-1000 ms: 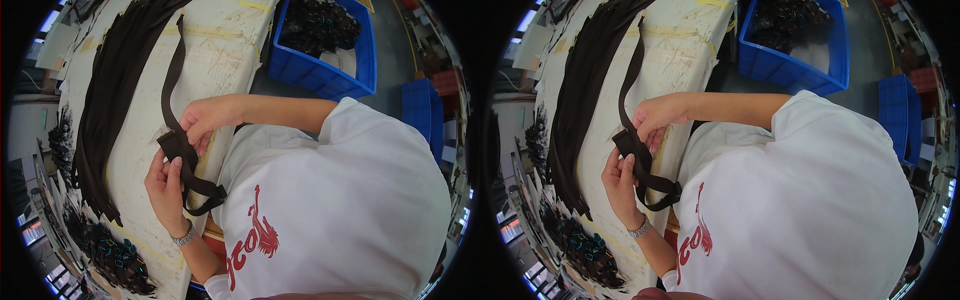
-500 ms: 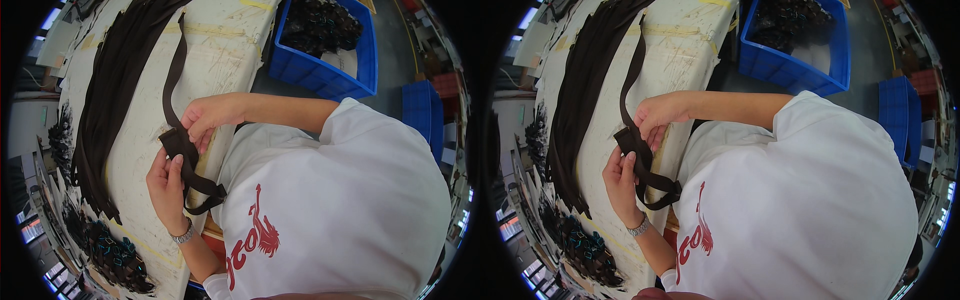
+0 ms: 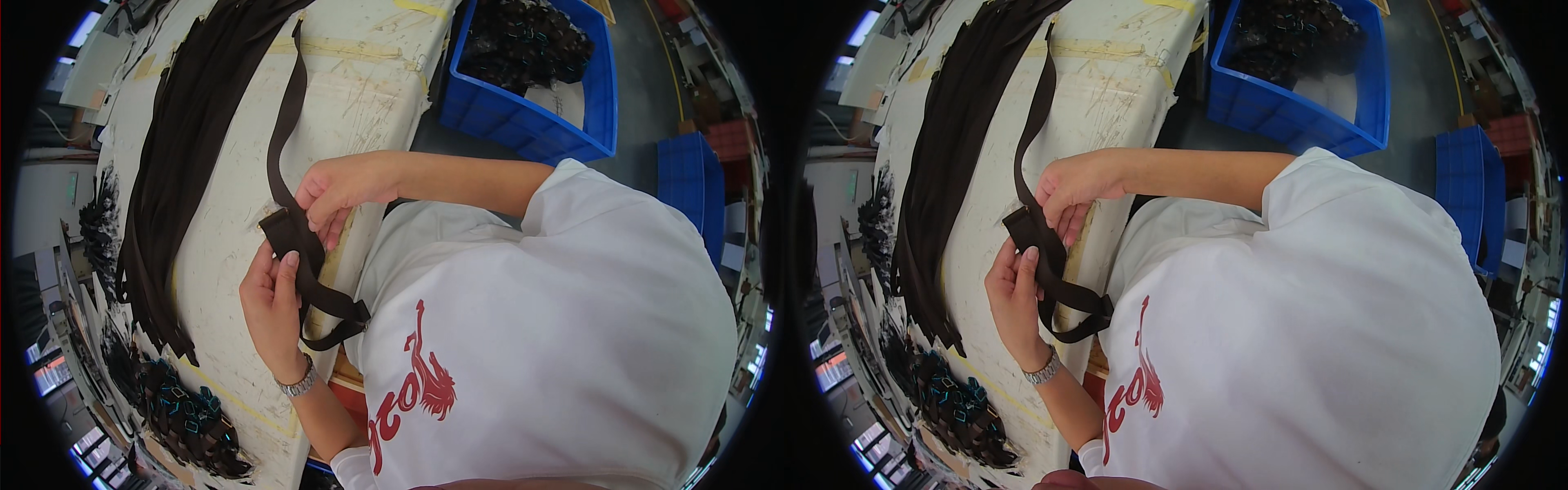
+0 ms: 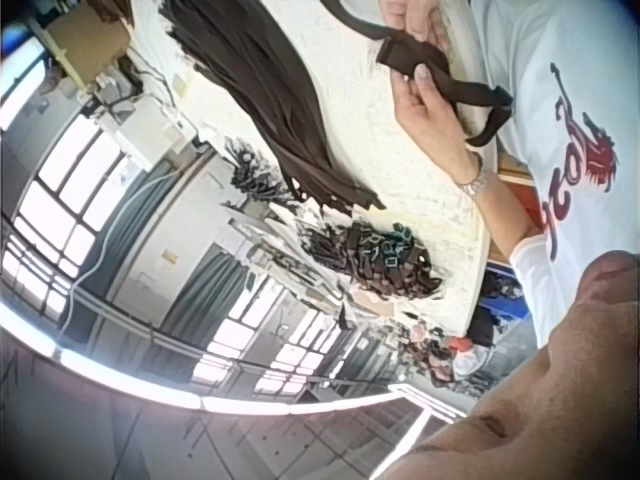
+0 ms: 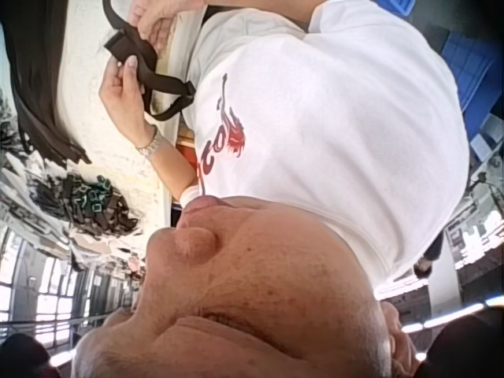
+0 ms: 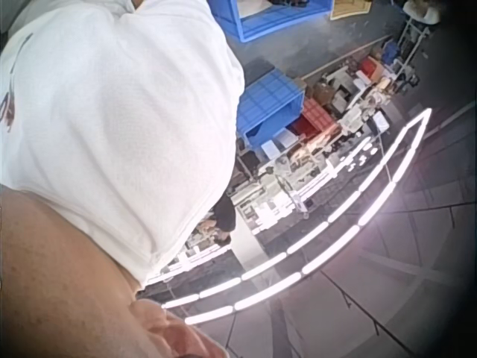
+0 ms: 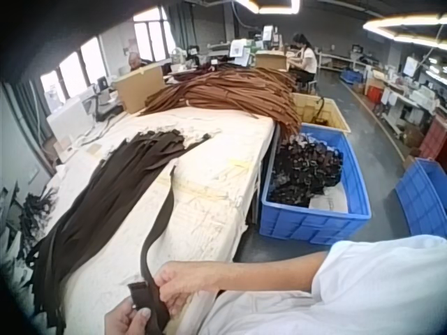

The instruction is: The person assembles brown leather belts by hand at a workbench. They thread the belt strap through a metal buckle, fold the end, and secure it with a metal keeper. The person handles multiple belts sequentially, placing finished units on the table.

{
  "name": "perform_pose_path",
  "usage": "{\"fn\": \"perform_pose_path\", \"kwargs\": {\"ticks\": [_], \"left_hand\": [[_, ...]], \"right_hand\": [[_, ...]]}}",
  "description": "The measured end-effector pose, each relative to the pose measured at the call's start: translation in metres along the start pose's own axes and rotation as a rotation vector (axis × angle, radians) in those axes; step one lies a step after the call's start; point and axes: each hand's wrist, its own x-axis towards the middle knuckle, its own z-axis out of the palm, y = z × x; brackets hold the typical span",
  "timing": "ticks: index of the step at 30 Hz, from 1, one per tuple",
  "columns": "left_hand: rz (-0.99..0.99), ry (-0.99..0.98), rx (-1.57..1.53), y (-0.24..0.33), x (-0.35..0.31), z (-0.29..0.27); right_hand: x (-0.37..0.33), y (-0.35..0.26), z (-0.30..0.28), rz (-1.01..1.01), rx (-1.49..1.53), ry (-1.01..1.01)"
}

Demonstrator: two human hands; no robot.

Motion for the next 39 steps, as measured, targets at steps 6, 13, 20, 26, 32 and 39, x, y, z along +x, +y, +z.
{"fn": "perform_pose_path", "kwargs": {"ticks": [6,13,20,26,32,39], "left_hand": [[-0.005,-0.035,0.008,0.0,0.002,-0.003],[-0.016,-0.026,-0.014,0.0,0.002,-0.003],[-0.017,-0.02,0.006,0.002,0.003,-0.002],[0.232,0.014,0.383,-0.004,0.004,0.001],[0.278,0.031,0.579,0.004,0.003,0.007],[0.304,0.047,0.567,0.005,0.004,0.01]], "right_hand": [[0.001,0.0,-0.001,0.014,-0.025,0.016],[0.004,0.003,-0.003,0.006,-0.003,-0.011],[0.004,0.004,-0.003,0.014,-0.019,0.007],[0.004,0.006,-0.005,0.027,-0.015,0.008],[0.006,0.009,-0.009,0.033,0.03,-0.02],[0.003,0.007,-0.008,0.021,0.014,-0.023]]}}
